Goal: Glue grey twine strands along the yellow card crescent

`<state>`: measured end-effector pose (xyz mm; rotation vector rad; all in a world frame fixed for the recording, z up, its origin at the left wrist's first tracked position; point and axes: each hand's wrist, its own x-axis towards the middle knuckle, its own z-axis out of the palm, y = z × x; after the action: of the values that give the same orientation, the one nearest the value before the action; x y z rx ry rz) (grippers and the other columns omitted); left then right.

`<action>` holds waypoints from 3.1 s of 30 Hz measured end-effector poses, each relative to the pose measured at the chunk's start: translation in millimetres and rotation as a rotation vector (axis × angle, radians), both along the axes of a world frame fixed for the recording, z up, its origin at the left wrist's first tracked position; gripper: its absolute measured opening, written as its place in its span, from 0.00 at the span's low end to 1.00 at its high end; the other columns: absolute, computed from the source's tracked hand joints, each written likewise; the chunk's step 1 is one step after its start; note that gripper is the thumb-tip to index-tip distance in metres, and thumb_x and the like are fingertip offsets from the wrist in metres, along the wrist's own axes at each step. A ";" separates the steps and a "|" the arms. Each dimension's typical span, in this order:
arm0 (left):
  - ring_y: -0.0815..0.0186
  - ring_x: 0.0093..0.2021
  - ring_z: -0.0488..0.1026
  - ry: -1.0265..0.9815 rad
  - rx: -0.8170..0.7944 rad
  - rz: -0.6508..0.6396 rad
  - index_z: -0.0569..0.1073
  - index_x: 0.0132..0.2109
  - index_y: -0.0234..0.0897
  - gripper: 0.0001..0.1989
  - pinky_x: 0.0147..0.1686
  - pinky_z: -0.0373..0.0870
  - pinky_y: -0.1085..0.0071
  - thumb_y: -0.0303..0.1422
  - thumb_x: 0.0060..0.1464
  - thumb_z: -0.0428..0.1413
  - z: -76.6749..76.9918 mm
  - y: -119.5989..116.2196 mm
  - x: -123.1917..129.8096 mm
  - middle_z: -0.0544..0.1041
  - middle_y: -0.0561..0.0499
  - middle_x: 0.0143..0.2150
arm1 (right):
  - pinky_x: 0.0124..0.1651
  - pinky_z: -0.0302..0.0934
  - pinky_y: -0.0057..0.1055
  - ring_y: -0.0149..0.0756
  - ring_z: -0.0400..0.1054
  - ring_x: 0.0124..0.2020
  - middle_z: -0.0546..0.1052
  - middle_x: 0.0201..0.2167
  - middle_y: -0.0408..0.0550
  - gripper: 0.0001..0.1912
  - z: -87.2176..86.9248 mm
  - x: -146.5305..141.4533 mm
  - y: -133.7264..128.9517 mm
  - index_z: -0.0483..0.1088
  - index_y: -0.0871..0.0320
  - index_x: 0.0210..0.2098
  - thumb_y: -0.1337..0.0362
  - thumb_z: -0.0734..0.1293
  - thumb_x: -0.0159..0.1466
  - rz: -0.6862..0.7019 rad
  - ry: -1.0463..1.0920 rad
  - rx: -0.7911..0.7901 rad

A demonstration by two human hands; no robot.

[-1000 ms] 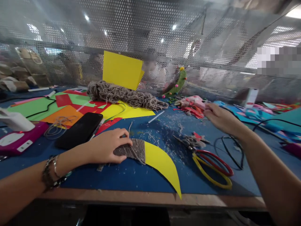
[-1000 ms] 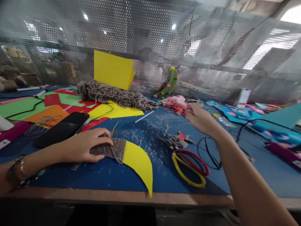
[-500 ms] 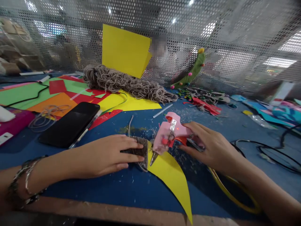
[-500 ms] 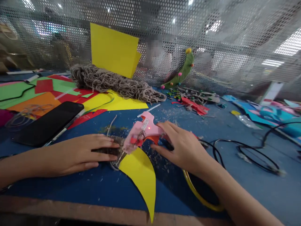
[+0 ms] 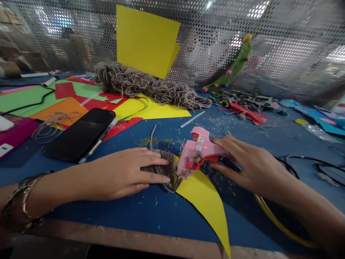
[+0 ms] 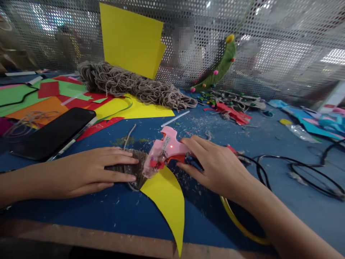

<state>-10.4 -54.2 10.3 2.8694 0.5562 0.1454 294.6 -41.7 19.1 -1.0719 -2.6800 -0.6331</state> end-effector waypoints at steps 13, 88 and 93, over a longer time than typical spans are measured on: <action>0.62 0.59 0.55 0.000 0.008 -0.004 0.61 0.57 0.44 0.20 0.60 0.49 0.60 0.27 0.58 0.44 -0.6 0.2 0.0 0.59 0.50 0.60 | 0.24 0.64 0.35 0.45 0.71 0.33 0.74 0.38 0.58 0.22 3.1 -3.3 -0.5 0.64 0.62 0.44 0.53 0.51 0.63 -0.050 0.022 -0.015; 0.58 0.55 0.58 -0.055 0.062 0.236 0.53 0.60 0.43 0.26 0.53 0.58 0.62 0.37 0.56 0.50 2.3 -2.8 -3.9 0.60 0.47 0.57 | 0.30 0.57 0.33 0.46 0.67 0.37 0.71 0.43 0.56 0.25 16.4 15.5 18.4 0.62 0.60 0.47 0.48 0.54 0.59 -0.620 0.201 0.116; 0.55 0.51 0.62 -0.034 0.057 0.418 0.54 0.60 0.39 0.35 0.50 0.60 0.60 0.45 0.48 0.54 6.0 0.1 -7.1 0.63 0.44 0.53 | 0.25 0.52 0.30 0.38 0.63 0.24 0.72 0.25 0.52 0.19 24.2 70.2 40.9 0.63 0.57 0.30 0.46 0.57 0.54 -0.922 0.201 -0.093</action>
<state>-17.5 -54.1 16.3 2.7554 1.1548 0.2780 364.8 -0.7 43.3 -2.2619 -1.9488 -0.4711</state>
